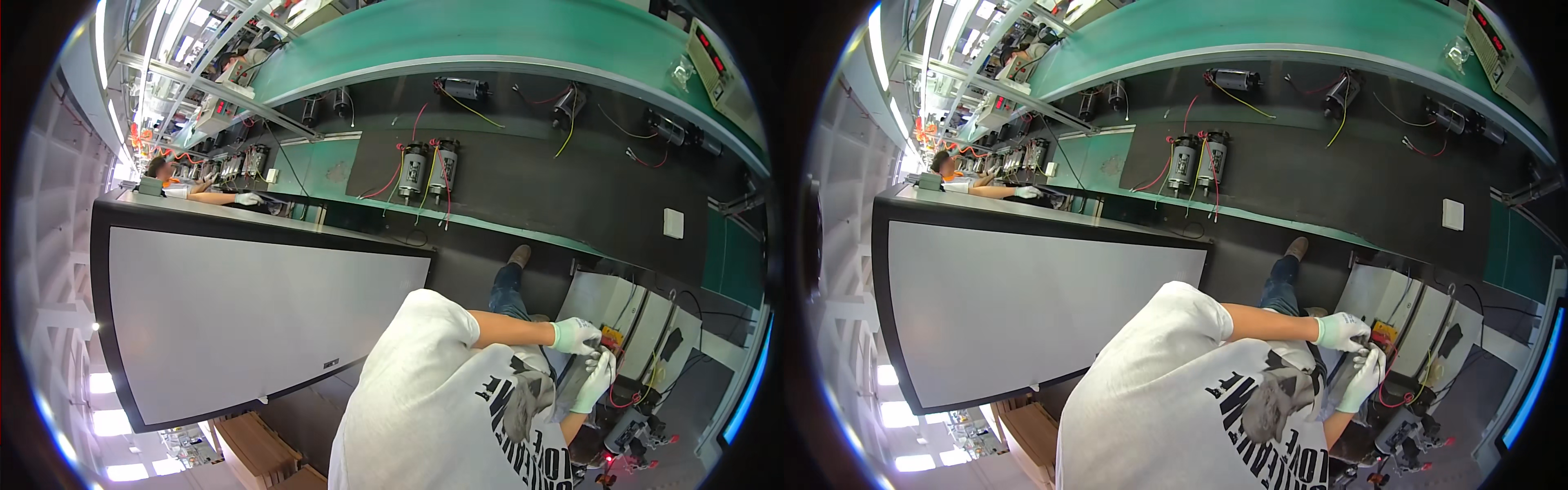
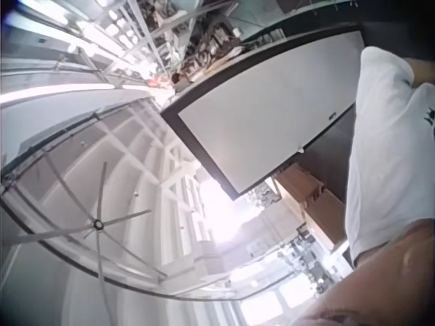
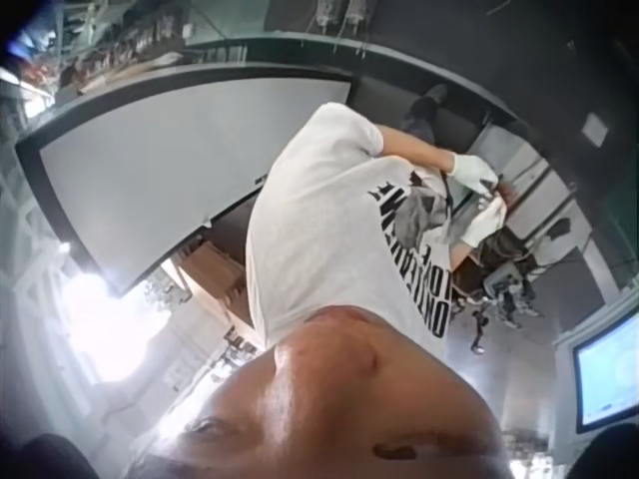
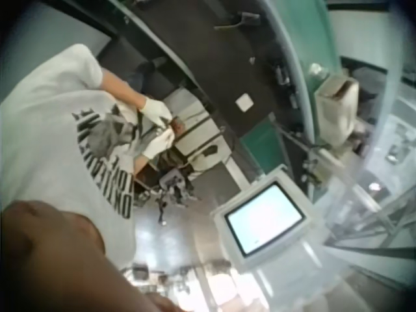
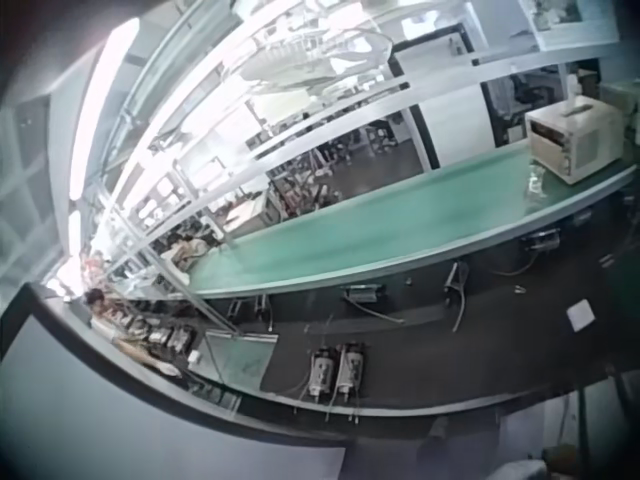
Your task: Assembling and testing electronic components on a production line.
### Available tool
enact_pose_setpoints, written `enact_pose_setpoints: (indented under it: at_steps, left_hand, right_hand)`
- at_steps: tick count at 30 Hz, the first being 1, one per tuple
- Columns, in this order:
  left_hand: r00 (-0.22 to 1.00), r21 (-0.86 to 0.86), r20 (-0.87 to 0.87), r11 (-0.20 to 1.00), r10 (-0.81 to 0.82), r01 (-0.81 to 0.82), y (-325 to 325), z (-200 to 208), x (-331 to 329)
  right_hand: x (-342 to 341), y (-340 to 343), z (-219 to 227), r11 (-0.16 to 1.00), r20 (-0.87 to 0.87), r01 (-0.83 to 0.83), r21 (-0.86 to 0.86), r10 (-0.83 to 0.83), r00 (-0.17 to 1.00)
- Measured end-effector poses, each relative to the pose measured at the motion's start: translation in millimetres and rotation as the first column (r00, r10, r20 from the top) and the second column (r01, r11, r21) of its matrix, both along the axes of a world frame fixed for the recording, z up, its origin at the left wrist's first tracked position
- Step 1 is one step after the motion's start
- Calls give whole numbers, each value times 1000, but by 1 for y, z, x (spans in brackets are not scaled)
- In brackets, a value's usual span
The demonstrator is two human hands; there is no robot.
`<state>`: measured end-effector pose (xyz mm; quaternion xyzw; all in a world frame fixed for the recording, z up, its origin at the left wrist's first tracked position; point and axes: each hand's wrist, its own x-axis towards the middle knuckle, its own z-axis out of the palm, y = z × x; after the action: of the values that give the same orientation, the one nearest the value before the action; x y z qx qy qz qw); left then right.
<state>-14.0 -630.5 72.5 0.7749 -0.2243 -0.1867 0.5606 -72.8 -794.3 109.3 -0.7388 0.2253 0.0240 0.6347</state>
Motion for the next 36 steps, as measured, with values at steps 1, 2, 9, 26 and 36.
enact_pose_setpoints:
  at_steps: [1,2,9,26,36]
  left_hand:
    - [999,24,48,1000,-3,1,-3,-1,4]
    - [996,46,92,999,-16,12,-6,-1,5]
    - [988,1,-86,991,-132,133,0,9,-4]
    - [265,498,699,717,-665,488,-91,-83,18]
    - [-17,692,655,591,-755,414,-84,-106,23]
  right_hand:
    - [4,-10,-5,998,-59,-37,-47,35,998]
    - [4,-14,-4,993,-124,-67,-94,55,991]
    - [-17,7,8,855,60,-228,-465,287,956]
    - [0,-42,-35,598,-102,-60,-799,-37,994]
    - [8,-34,-41,498,59,97,-862,-90,994]
